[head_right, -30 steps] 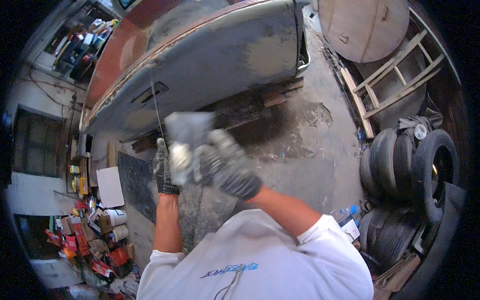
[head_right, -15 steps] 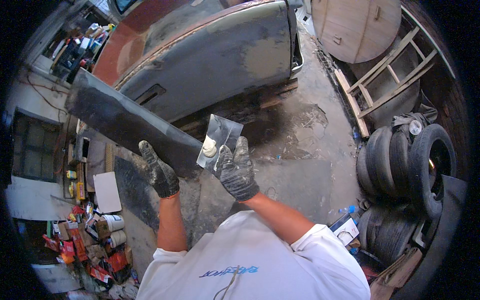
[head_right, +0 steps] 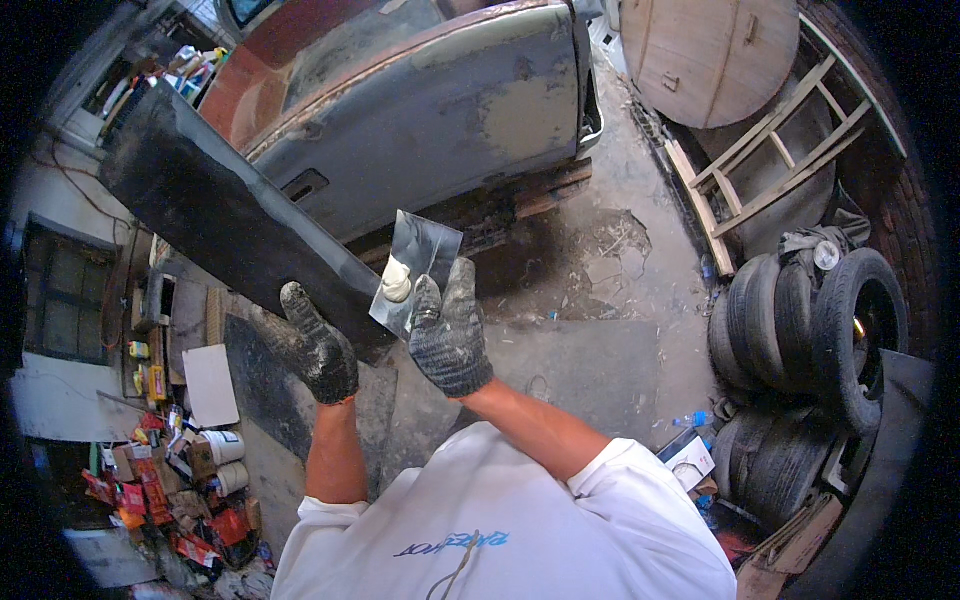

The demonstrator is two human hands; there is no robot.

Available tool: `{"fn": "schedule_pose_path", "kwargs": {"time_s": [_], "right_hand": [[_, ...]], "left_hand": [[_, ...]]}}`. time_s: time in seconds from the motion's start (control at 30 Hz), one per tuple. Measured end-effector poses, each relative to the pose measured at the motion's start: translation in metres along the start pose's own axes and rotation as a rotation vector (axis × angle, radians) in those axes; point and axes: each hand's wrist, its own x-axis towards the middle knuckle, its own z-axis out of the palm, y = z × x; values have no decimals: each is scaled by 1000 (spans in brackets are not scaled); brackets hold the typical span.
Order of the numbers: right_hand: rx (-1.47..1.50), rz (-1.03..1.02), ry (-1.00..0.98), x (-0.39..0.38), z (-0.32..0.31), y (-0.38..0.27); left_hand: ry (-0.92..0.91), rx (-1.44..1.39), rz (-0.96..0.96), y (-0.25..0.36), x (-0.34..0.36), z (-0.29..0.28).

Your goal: The person applies a white body filler to a car door using a metal spreader. The person scoops filler from a plastic bag onto the spreader and smooths it over the door surface in multiple passes.

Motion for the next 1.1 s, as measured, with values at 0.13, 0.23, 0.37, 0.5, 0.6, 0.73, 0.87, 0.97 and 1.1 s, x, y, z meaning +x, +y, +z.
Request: {"fn": "schedule_pose_path", "kwargs": {"time_s": [0.13, 0.23, 0.37, 0.5, 0.6, 0.73, 0.87, 0.97, 1.1], "right_hand": [[-179, -53, 129, 11, 4, -5], [-357, -251, 100, 23, 5, -6], [-276, -235, 108, 38, 0, -13], [-346, -369, 109, 48, -3, -15], [-368, -346, 126, 55, -2, -10], [-475, -359, 215, 74, -4, -10], [-367, -289, 334, 103, -10, -26], [-404, -315, 390, 126, -16, -35], [-523, -397, 402, 157, -27, -41]], "left_hand": [[-120, 7, -132, 11, -9, 3], [-116, -121, 11, 14, -20, 6], [-284, -154, 59, 16, -25, 0], [-520, -348, 143, 12, -14, -7], [-566, -594, 22, 6, -10, 0], [-622, -662, -29, -2, -23, 5], [-674, -413, 112, -3, -41, -1], [-806, -452, 69, -4, -43, -1], [-847, -394, 154, -12, -46, -3]]}}
